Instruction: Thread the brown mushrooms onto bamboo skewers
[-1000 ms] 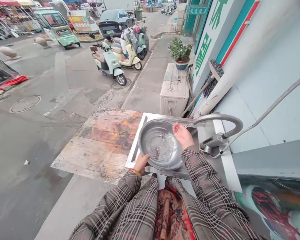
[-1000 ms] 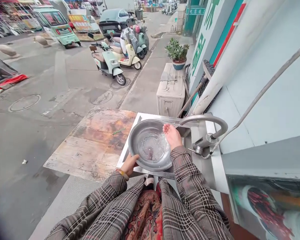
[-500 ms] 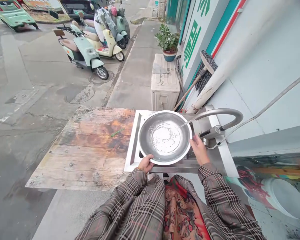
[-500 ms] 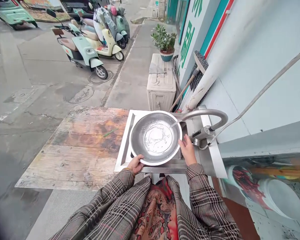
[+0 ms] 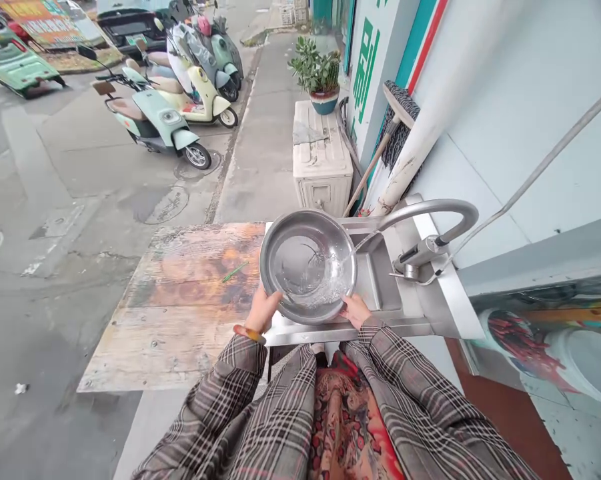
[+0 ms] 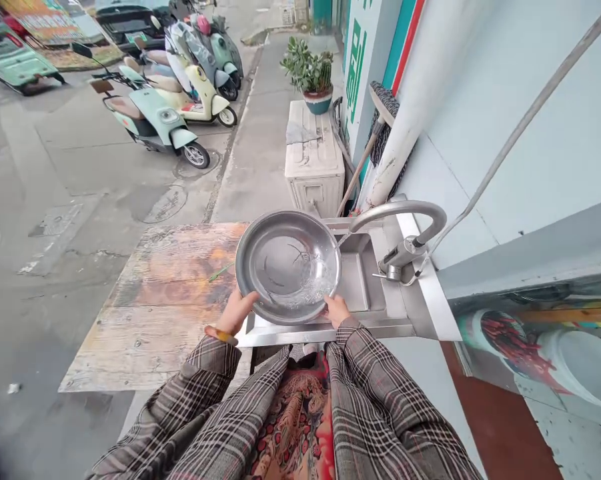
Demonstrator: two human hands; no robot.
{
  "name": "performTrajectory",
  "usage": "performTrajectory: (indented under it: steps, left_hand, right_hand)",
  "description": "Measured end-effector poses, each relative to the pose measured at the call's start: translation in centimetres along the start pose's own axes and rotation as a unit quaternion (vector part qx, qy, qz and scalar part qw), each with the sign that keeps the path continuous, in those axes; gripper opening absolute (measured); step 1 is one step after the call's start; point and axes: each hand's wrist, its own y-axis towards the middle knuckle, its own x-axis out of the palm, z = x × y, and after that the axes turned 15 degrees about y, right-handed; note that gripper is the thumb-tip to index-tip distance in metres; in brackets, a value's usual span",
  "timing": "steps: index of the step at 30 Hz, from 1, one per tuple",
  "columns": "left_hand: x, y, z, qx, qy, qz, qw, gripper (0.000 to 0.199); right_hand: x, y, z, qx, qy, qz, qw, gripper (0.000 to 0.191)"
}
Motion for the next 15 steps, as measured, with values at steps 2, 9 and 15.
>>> performTrajectory:
  steps: [2,9,15]
  left_hand:
    - [-0.6,-0.3,1.5,0.091,0.116,0.033,0.989,0.062]
    - [1.0,-3.8,5.6,0.286,0.355,0.081,0.886,0.087]
    - [2.0,-3.9,5.5,0.269,0.364,0.088,0.887,0.091]
  right_hand:
    - [0.7,0.3,0.7,0.026,0.009,-0.001,1.0,0.027]
    - [-0.9,-0.9,-1.4,-0.064,0.003,0.013,0.998,0.055]
    - [-4.7,1.1,-4.3,-0.14,-0.049,-0.007,0.989,0.086]
